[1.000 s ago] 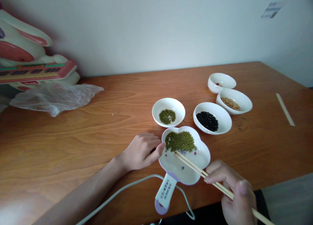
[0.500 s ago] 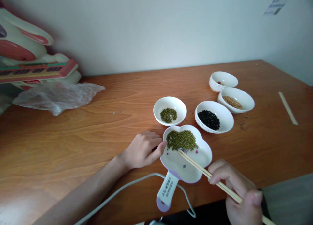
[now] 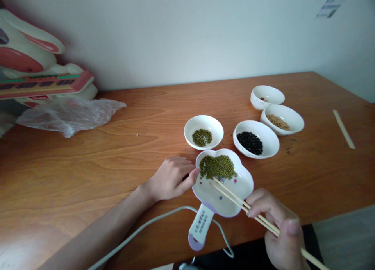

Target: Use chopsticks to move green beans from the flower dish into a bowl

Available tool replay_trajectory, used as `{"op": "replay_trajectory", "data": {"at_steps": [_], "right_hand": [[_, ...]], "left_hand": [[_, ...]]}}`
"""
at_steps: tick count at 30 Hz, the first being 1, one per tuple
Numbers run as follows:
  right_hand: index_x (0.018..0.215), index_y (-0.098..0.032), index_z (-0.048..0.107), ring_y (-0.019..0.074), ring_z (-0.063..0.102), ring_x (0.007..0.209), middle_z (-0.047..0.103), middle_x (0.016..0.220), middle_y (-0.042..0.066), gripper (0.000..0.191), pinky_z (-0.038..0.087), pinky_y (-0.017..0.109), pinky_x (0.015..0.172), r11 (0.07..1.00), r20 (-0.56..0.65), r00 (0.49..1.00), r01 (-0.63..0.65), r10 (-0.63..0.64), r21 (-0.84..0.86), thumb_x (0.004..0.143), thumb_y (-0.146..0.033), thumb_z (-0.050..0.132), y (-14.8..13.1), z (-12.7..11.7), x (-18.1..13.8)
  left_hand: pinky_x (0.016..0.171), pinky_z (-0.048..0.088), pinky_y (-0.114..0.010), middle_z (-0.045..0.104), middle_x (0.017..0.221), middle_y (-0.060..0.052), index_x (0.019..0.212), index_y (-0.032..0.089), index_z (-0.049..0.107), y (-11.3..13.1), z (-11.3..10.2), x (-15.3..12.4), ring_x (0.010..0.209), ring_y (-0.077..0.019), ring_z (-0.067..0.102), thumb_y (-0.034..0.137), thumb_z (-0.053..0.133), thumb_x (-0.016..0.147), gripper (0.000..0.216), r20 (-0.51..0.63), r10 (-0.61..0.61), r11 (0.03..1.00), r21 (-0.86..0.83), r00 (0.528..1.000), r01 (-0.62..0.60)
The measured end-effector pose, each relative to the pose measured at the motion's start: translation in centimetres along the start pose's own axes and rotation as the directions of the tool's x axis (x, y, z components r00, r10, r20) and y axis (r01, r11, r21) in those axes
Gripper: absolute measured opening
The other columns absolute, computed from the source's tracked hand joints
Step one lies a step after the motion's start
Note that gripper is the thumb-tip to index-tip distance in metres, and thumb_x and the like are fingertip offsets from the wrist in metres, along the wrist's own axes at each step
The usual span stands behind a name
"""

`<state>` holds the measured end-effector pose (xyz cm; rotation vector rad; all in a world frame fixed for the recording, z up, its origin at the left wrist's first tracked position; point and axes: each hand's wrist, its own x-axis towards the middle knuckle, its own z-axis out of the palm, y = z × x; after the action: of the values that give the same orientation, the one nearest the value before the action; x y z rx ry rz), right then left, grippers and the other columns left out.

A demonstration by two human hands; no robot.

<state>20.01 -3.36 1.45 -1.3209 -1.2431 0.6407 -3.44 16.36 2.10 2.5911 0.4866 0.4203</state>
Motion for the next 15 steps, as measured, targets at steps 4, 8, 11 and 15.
{"op": "replay_trajectory", "data": {"at_steps": [4, 8, 11, 15], "right_hand": [[0.080, -0.021, 0.072, 0.0226, 0.066, 0.073, 0.066, 0.077, 0.008, 0.063, 0.050, 0.036, 0.064, 0.999, -0.016, 0.999, 0.031, -0.031, 0.026, 0.111, -0.051, 0.026, 0.5, 0.1, -0.2], [0.077, -0.020, 0.072, 0.0241, 0.068, 0.075, 0.067, 0.076, 0.009, 0.063, 0.052, 0.038, 0.066, 1.000, -0.073, 0.997, -0.003, 0.004, 0.016, 0.111, -0.046, 0.026, 0.3, 0.1, -0.2], [0.076, -0.021, 0.071, 0.0237, 0.066, 0.075, 0.066, 0.077, 0.008, 0.070, 0.050, 0.037, 0.066, 0.999, -0.057, 0.998, -0.042, 0.041, -0.018, 0.109, -0.059, 0.022, -0.1, 0.1, -0.1], [0.077, -0.023, 0.069, 0.0230, 0.063, 0.074, 0.065, 0.076, 0.007, 0.075, 0.047, 0.035, 0.064, 0.998, -0.040, 0.998, -0.052, 0.050, -0.041, 0.105, -0.072, 0.020, -0.5, -0.1, 0.1]], "left_hand": [[0.068, 0.041, -0.033, 0.062, 0.070, -0.003, 0.073, 0.020, 0.053, 0.1, 0.0, 0.0, 0.065, -0.0168, 0.052, 0.031, 0.032, 0.114, 0.047, 0.001, 0.004, 1.000, 0.003, 1.000, -0.004], [0.067, 0.041, -0.033, 0.062, 0.069, -0.002, 0.073, 0.020, 0.054, 0.1, 0.0, 0.1, 0.064, -0.0169, 0.053, 0.032, 0.032, 0.114, 0.048, -0.013, 0.010, 1.000, 0.009, 1.000, -0.010], [0.067, 0.041, -0.033, 0.062, 0.069, -0.002, 0.072, 0.020, 0.054, 0.1, 0.0, 0.1, 0.064, -0.0169, 0.052, 0.032, 0.032, 0.114, 0.048, -0.013, 0.007, 1.000, 0.005, 1.000, -0.007], [0.068, 0.040, -0.034, 0.061, 0.070, -0.002, 0.072, 0.020, 0.051, 0.0, 0.0, 0.0, 0.065, -0.0170, 0.051, 0.032, 0.032, 0.114, 0.048, -0.002, 0.004, 1.000, 0.001, 1.000, -0.004]]}}
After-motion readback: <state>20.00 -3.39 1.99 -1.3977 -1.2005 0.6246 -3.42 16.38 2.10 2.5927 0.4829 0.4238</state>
